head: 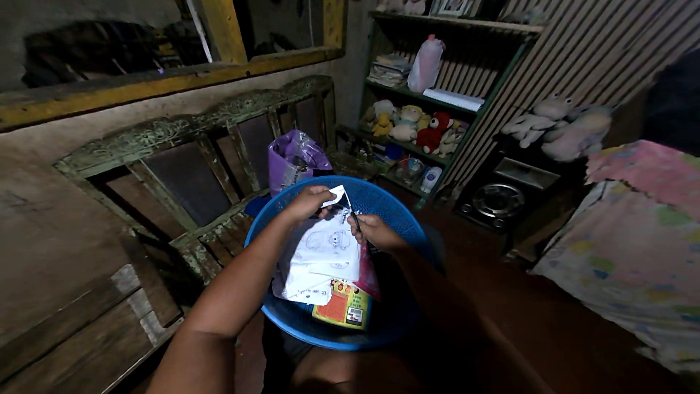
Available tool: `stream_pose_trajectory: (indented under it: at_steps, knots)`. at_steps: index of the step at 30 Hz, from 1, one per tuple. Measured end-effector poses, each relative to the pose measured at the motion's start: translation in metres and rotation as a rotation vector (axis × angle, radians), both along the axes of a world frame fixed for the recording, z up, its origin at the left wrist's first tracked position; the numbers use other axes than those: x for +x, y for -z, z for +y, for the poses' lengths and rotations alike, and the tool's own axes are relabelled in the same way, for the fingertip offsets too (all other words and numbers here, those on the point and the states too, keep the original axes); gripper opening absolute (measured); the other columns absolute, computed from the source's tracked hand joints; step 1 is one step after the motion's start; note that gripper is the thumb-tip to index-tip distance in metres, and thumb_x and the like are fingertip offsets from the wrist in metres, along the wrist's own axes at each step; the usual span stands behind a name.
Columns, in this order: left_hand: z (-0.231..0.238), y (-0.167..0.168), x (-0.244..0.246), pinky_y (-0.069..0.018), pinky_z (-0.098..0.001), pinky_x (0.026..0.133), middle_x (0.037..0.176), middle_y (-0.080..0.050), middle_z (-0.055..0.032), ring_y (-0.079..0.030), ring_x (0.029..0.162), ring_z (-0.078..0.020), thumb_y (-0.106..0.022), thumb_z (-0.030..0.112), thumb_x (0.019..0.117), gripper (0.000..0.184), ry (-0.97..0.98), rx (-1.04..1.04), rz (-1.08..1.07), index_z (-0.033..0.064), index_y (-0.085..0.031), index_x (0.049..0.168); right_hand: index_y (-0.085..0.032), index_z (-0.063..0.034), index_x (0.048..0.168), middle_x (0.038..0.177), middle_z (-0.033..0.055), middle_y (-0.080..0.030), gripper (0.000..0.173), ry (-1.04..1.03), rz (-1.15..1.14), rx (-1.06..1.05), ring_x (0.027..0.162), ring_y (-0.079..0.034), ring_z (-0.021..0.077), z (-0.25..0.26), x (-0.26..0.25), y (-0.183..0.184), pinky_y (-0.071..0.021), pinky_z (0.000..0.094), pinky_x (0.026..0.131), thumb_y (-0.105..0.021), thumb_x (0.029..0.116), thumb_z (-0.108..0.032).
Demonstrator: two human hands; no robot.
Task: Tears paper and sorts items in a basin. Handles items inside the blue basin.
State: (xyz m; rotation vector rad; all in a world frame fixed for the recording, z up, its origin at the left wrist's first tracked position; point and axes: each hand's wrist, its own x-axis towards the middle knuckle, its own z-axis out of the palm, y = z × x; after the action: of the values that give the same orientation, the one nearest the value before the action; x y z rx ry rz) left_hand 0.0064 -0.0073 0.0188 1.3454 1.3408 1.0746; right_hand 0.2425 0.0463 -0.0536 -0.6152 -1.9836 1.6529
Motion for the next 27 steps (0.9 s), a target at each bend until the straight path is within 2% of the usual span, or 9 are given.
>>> stream_pose_trajectory:
  at_steps: [6,9,21,27]
  knots:
    - [0.0016,0.0004,-0.0026,-0.0536,-0.0276,0.057,0.079,-0.064,-0.0059,-0.059,0.06,-0.0125,-0.057,0.023,0.1054,0.022,-0.006,0.023,-0.026,0.0033,-0.066,0.109,-0.063,-0.005,0.095,0.075,0.0024,-0.058,0.05,-0.02,0.003,-0.031,0.062,-0.058,0.0125,0.001,-0.001,0.0025,-0.0523,0.0287,0.059,-0.042,0.1089,-0.048]
    - [-0.0026,0.0018,0.0026,-0.0514,-0.0256,0.057,0.079,-0.063,-0.0046,-0.057,0.06,-0.0107,-0.057,0.024,0.1053,0.021,0.007,0.019,0.007,0.0048,-0.066,0.108,-0.063,-0.0051,0.095,0.076,0.0022,-0.059,0.047,-0.041,0.019,-0.017,0.063,-0.059,0.0121,0.0006,-0.0009,0.0039,-0.0523,0.0285,0.059,-0.043,0.1092,-0.046]
    - [-0.0026,0.0041,0.005,-0.0524,-0.0245,0.056,0.077,-0.064,-0.0048,-0.059,0.059,-0.0102,-0.059,0.024,0.105,0.022,0.073,0.011,0.023,0.0041,-0.067,0.104,-0.063,-0.0051,0.096,0.076,0.0016,-0.059,0.049,-0.015,0.036,-0.047,0.062,-0.058,0.0112,-0.0018,-0.0047,0.005,-0.0508,0.0266,0.057,-0.041,0.1095,-0.046]
    - [-0.0031,0.0046,0.0039,-0.0521,-0.0244,0.057,0.078,-0.064,-0.0047,-0.058,0.06,-0.01,-0.058,0.024,0.1053,0.022,0.078,0.022,0.029,0.0044,-0.067,0.104,-0.064,-0.0046,0.097,0.078,0.0023,-0.06,0.044,-0.002,0.023,0.004,0.062,-0.057,0.0113,-0.0009,-0.0034,0.005,-0.0505,0.0269,0.057,-0.045,0.1091,-0.042]
